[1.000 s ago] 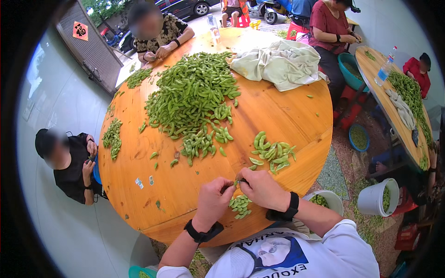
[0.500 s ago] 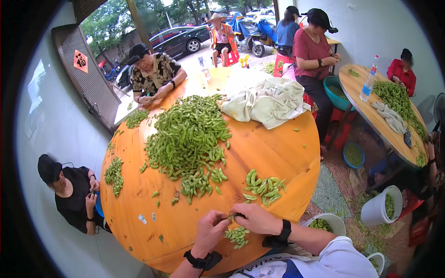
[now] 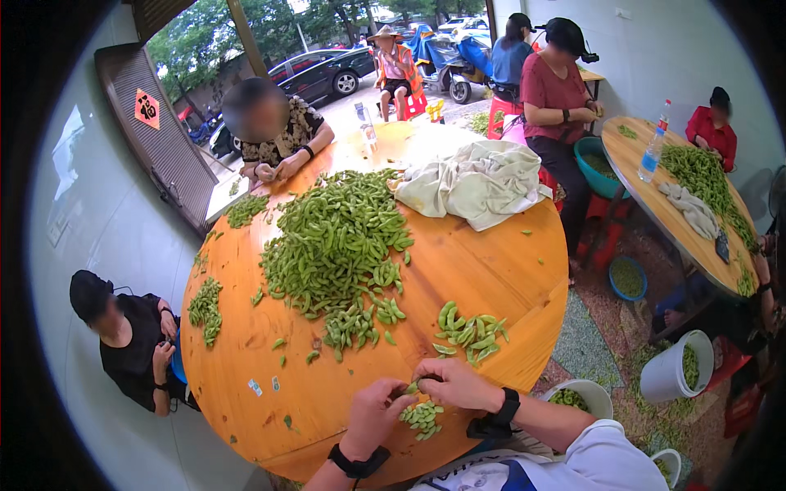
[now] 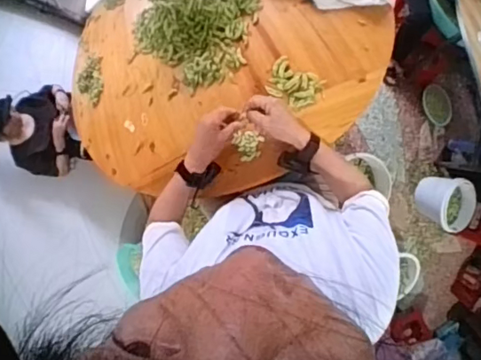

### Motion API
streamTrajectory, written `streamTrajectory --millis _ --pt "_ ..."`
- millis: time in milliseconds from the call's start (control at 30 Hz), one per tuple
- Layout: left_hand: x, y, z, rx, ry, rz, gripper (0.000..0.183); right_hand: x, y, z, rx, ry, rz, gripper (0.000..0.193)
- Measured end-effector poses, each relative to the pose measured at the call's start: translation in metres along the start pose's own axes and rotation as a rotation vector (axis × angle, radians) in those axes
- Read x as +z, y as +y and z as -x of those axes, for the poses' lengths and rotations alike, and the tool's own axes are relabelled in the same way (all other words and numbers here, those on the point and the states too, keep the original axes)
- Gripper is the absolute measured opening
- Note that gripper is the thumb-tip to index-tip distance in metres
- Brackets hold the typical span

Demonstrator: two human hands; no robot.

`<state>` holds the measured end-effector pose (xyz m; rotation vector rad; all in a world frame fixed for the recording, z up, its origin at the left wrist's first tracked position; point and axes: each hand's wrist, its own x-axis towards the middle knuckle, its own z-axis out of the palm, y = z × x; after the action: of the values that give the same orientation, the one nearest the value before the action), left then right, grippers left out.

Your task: The person is peeling edamame pods and collecting the beans in a bucket.

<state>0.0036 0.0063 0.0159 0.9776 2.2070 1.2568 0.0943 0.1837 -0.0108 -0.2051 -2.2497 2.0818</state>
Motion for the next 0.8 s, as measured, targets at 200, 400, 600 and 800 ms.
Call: streamTrajectory --millis 200,400,600,800 --pt "0.002 0.007 0.001 0.212 0.069 -0.26 0.017 0.003 -0.001 0.0 -0.15 0.085 0.208 0.018" --pt "0.012 -0.001 0.003 0.339 0.111 -0.338 0.015 0.005 -0.004 0.004 -0.082 0.088 0.236 0.017" --pt "0.013 -0.009 0.003 0.149 0.035 -0.133 0.018 0.005 0.006 0.002 -0.128 0.08 0.245 0.017" --pt "0.002 -0.011 -0.007 0.069 -0.123 0.047 0.01 0.0 0.004 -0.004 -0.005 0.024 0.054 0.016"
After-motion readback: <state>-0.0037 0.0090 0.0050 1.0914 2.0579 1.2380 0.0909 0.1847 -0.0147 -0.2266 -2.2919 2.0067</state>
